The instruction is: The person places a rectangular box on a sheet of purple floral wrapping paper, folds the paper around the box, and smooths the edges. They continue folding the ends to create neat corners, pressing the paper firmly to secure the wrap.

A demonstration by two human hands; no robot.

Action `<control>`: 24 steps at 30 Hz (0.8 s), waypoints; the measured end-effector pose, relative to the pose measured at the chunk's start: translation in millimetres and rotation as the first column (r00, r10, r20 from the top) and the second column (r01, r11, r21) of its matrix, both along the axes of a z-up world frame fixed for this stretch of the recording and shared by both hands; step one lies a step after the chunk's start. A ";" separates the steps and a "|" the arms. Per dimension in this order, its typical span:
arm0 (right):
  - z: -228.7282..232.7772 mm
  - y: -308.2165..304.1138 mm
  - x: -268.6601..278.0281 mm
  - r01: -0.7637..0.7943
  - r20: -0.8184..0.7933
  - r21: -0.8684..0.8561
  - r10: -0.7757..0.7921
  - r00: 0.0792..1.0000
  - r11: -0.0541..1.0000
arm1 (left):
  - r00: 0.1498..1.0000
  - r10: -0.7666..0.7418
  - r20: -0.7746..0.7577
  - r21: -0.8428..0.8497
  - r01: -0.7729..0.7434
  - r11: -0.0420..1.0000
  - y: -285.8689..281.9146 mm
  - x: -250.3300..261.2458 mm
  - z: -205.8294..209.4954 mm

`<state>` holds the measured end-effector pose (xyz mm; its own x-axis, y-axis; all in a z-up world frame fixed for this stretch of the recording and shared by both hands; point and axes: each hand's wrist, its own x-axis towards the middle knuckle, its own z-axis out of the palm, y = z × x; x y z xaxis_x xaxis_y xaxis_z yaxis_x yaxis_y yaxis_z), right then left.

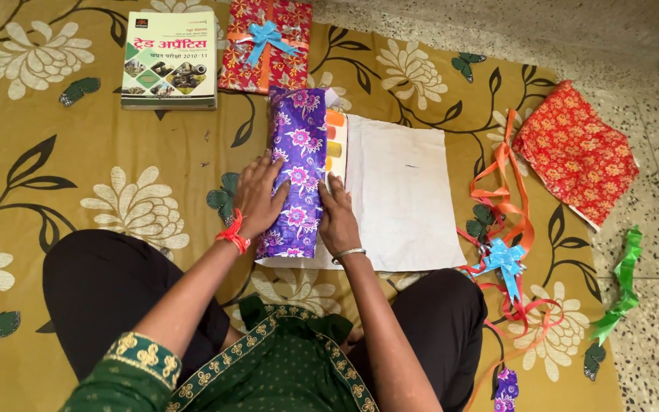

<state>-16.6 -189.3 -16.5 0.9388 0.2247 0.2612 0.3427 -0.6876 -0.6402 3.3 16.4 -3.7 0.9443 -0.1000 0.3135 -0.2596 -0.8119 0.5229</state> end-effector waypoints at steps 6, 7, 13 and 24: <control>16.0 0.9 1.0 0.053 0.020 0.003 -0.053 0.998 0.999 | 0.995 -0.019 -0.100 0.191 0.038 0.981 -5.7 25.7 -9.0; 18.2 1.6 0.6 0.066 0.041 -0.008 -0.066 0.997 0.998 | 0.994 -0.010 -0.112 0.188 0.031 0.982 -11.8 29.3 -5.3; 25.7 2.5 9.2 0.142 0.066 -0.069 -0.137 0.988 0.988 | 0.992 0.055 -0.113 0.300 -0.019 0.954 -44.2 30.5 23.2; 15.8 13.1 198.8 -0.069 -0.141 0.470 0.151 0.978 0.880 | 0.978 0.037 -0.208 0.296 0.027 0.955 -39.0 28.4 41.9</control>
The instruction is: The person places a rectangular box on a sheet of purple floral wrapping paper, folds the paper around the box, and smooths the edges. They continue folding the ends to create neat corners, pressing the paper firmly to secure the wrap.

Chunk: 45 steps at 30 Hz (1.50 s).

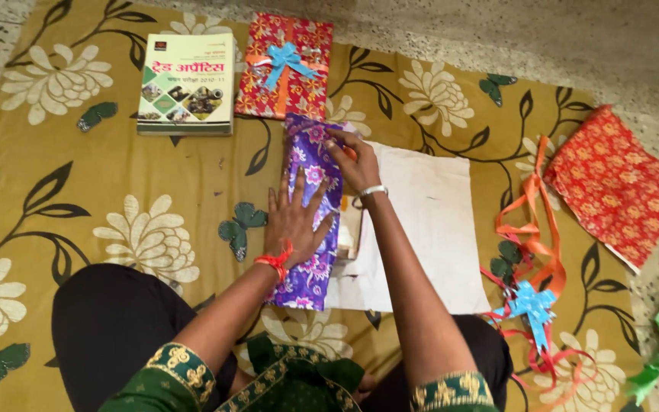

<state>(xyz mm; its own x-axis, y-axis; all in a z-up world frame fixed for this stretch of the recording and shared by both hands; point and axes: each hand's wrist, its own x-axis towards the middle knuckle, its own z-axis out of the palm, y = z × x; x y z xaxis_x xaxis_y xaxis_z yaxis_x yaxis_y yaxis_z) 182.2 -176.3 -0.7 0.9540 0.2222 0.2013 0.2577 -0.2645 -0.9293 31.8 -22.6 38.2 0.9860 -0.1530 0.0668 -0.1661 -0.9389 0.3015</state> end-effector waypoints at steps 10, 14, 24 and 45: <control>-74.4 -20.6 118.1 0.083 -0.173 0.231 -0.043 0.984 0.969 | 0.999 -0.014 0.034 -0.019 0.014 1.000 2.4 1.8 -2.2; -72.4 -40.9 102.0 0.132 -0.009 -0.079 -0.133 0.991 0.988 | 1.000 -0.014 0.021 -0.045 0.015 0.999 2.9 1.8 -5.2; -30.1 -35.5 -167.7 0.241 0.194 -0.199 -0.203 0.960 0.950 | 0.995 -0.007 0.096 -0.084 0.015 0.996 1.8 4.3 -19.0; -3.0 -5.8 -235.9 0.227 0.233 -0.486 -0.126 0.964 0.844 | 0.997 0.001 0.077 -0.266 0.020 0.964 9.4 10.8 -80.3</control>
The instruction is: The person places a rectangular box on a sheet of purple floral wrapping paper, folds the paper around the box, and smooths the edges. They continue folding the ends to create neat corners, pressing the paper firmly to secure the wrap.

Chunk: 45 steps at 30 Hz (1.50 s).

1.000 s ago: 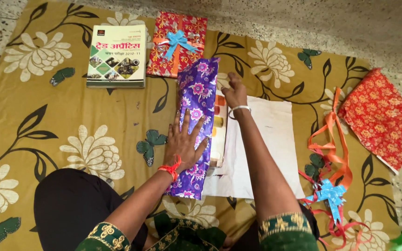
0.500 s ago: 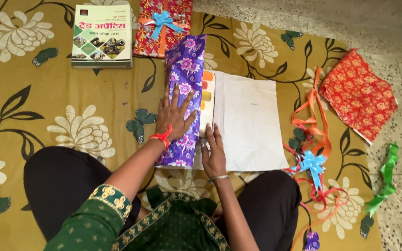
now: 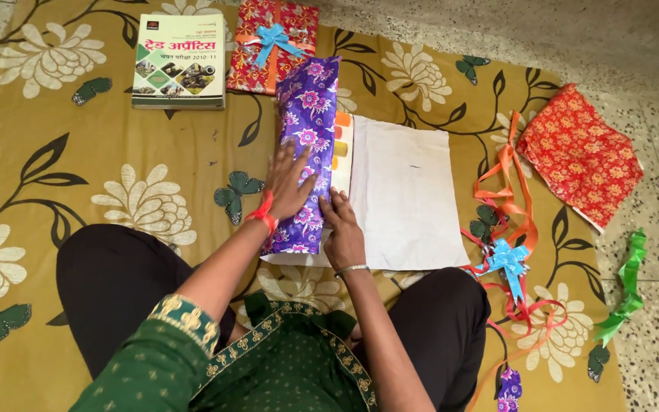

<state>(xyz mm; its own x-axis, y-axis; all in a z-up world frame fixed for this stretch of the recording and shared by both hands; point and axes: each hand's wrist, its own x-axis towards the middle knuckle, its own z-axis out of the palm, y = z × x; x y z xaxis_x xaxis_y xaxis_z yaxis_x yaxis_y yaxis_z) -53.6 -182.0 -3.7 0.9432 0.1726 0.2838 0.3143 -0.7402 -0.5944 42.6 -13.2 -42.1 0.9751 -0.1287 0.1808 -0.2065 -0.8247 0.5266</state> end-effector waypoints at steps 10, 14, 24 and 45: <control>-4.1 -3.3 5.5 -0.014 -0.053 -0.024 0.012 0.998 1.000 | 0.979 0.081 -0.187 0.109 -0.061 0.992 27.8 -50.2 16.5; -6.7 -5.8 7.9 -0.039 -0.029 -0.012 0.039 0.999 0.999 | 0.967 0.040 -0.250 0.224 0.018 0.974 22.4 -54.5 34.1; -9.8 -8.9 9.6 -0.057 -0.051 -0.110 0.052 0.997 0.992 | 0.939 0.049 -0.340 0.295 0.056 0.954 19.1 -57.7 53.2; 5.0 -13.8 6.7 -0.106 -0.111 -0.059 0.099 0.989 0.993 | 0.992 -0.041 -0.120 0.310 0.077 0.948 3.4 -46.3 45.3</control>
<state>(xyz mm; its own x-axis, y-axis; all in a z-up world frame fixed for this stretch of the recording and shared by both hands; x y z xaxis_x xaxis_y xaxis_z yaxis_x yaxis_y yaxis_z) -46.9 -195.9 1.4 0.9442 0.2843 0.1666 0.3269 -0.7456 -0.5807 -3.7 -9.8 3.2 0.9756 -0.2191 0.0134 -0.2147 -0.9399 0.2656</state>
